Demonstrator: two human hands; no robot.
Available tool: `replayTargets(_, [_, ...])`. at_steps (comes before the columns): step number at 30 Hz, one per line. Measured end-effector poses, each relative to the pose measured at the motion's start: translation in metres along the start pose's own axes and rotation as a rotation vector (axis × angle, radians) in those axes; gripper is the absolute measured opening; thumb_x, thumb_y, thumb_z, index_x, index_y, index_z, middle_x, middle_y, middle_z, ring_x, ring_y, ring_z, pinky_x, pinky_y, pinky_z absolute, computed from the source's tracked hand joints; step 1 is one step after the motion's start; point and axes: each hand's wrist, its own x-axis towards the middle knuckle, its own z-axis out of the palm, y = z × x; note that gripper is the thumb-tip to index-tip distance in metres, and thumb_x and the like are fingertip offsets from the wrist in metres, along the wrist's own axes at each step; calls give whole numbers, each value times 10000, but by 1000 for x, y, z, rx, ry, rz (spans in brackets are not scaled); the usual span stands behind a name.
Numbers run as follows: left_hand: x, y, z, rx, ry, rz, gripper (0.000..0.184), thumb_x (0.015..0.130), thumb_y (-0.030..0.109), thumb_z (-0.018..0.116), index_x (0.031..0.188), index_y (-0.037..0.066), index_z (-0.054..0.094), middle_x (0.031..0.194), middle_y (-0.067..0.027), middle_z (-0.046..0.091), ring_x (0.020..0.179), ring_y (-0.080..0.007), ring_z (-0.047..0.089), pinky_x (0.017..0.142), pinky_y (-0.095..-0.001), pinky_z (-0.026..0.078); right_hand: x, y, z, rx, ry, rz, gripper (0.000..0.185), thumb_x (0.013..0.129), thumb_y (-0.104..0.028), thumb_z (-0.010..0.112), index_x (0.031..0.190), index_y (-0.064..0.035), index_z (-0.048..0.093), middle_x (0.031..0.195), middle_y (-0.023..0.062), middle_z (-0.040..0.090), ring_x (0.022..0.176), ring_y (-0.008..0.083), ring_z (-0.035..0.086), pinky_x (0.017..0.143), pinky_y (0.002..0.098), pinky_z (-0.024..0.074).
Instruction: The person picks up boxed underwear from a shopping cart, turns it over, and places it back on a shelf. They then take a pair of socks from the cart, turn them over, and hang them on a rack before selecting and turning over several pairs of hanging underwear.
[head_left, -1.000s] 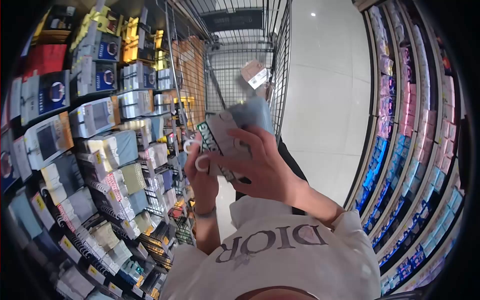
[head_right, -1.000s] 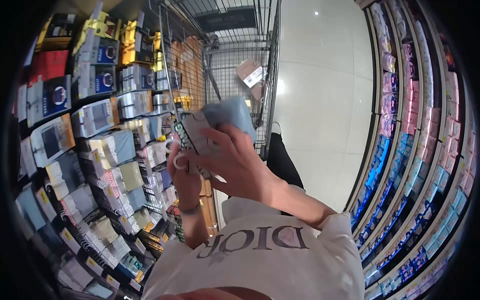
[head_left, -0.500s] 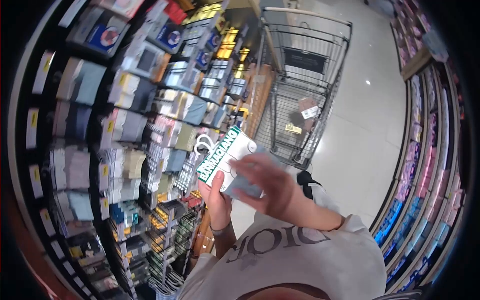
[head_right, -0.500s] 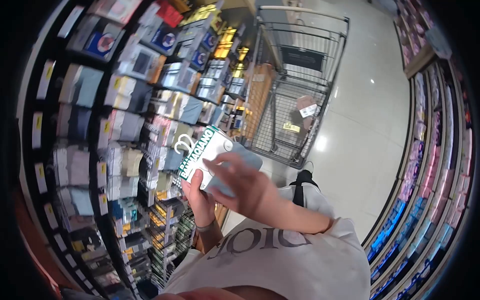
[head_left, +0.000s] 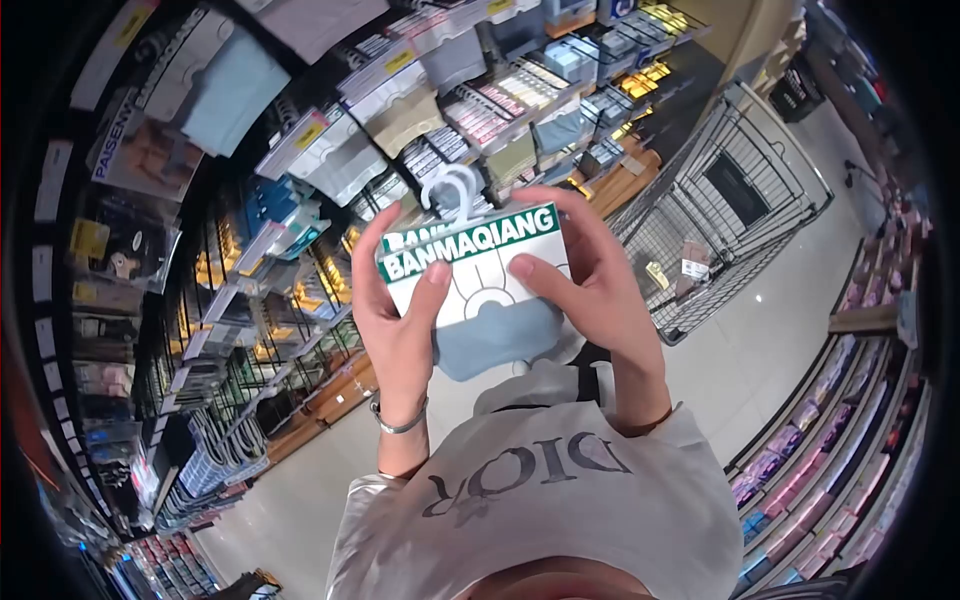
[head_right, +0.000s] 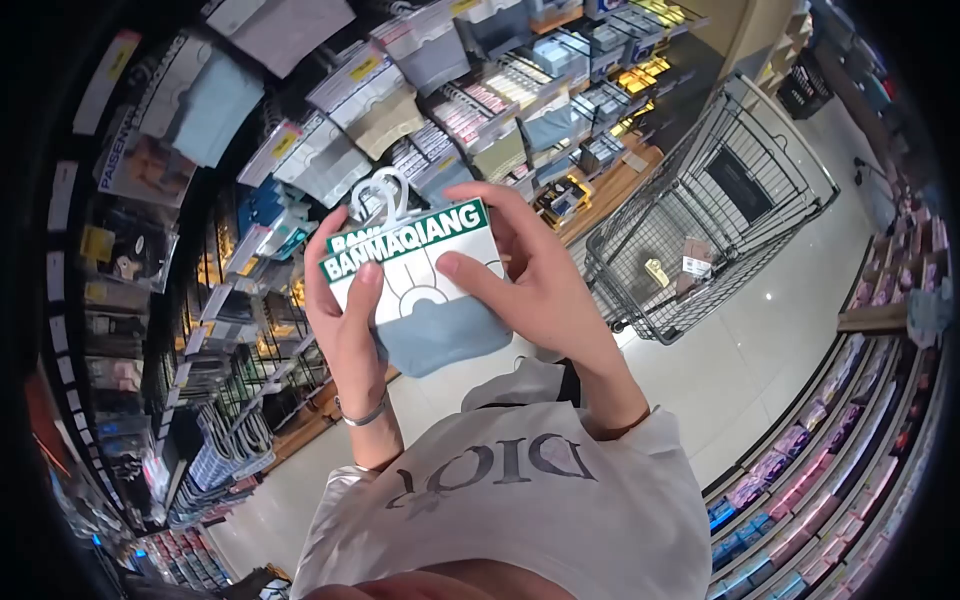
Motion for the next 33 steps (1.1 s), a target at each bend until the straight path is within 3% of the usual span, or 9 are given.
replayTargets(3, [26, -23, -30, 164, -21, 108, 438, 1033, 174, 552, 1431, 15, 462, 1290, -96, 588, 1120, -122, 576, 930, -245, 461, -3, 0, 37, -138, -6, -124, 677, 836, -96, 800, 1429, -68, 475, 1213, 86, 616, 987, 115, 611, 734, 250, 522])
replayTargets(6, [38, -25, -35, -546, -63, -369, 435, 1054, 257, 499, 1410, 7, 478, 1259, -81, 584, 1110, -133, 563, 902, -260, 476, 1, -24, 46, 12, -258, -52, 778, 765, -173, 874, 1419, -50, 472, 1262, 108, 569, 911, 129, 586, 735, 240, 494])
replayTargets(9, [28, -40, -38, -1019, -204, -646, 479, 1043, 294, 508, 1416, -2, 465, 1283, -106, 578, 1142, -164, 562, 917, -281, 481, 35, 11, 32, -466, 3, -201, 827, 752, -112, 831, 1468, -34, 426, 1249, 70, 569, 988, 125, 572, 809, 243, 445])
replayTargets(10, [23, -48, -35, -1140, -226, -708, 494, 1040, 307, 511, 1419, -6, 461, 1291, -114, 576, 1153, -174, 561, 922, -288, 483, 45, 33, 26, -353, -34, -174, 664, 802, -140, 794, 1383, -10, 500, 1173, 59, 594, 986, 102, 566, 832, 243, 436])
replayTargets(13, [14, -67, -24, -1319, -204, -811, 540, 1029, 344, 520, 1425, -15, 448, 1315, -140, 569, 1186, -204, 560, 936, -309, 488, 52, 39, 5, 193, -404, 388, 458, 903, -253, 757, 1270, -32, 597, 1035, 41, 641, 933, 87, 564, 821, 260, 455])
replayTargets(14, [13, -70, -22, -1347, -183, -833, 555, 1025, 356, 523, 1428, -18, 444, 1323, -148, 567, 1196, -215, 559, 941, -317, 490, 51, 45, -4, 148, -402, 399, 302, 949, -237, 703, 1146, -16, 639, 972, 14, 652, 919, 67, 571, 787, 240, 459])
replayTargets(21, [-3, -80, -9, -1075, 4, -920, 668, 1000, 443, 543, 1443, -40, 414, 1379, -207, 552, 1272, -286, 555, 975, -366, 502, 39, 51, -69, 81, -87, 386, 253, 930, -155, 708, 1109, -9, 606, 944, 20, 658, 881, 68, 594, 756, 229, 465])
replayTargets(26, [-32, -82, 5, -683, -56, -657, 660, 998, 358, 539, 1462, -75, 357, 1414, -229, 529, 1284, -313, 562, 1042, -407, 474, 48, 45, -97, 175, -157, 387, 462, 1001, -340, 379, 1286, -27, 566, 1212, 96, 564, 1086, 157, 563, 905, 292, 441])
replayTargets(33, [-41, -76, 25, -813, 135, -691, 582, 961, 246, 529, 1421, -82, 387, 1360, -238, 570, 1221, -329, 617, 1040, -428, 506, 48, 50, -116, 98, -194, 375, 636, 897, -460, 417, 1219, 68, 564, 1167, 140, 530, 1092, 230, 530, 948, 351, 389])
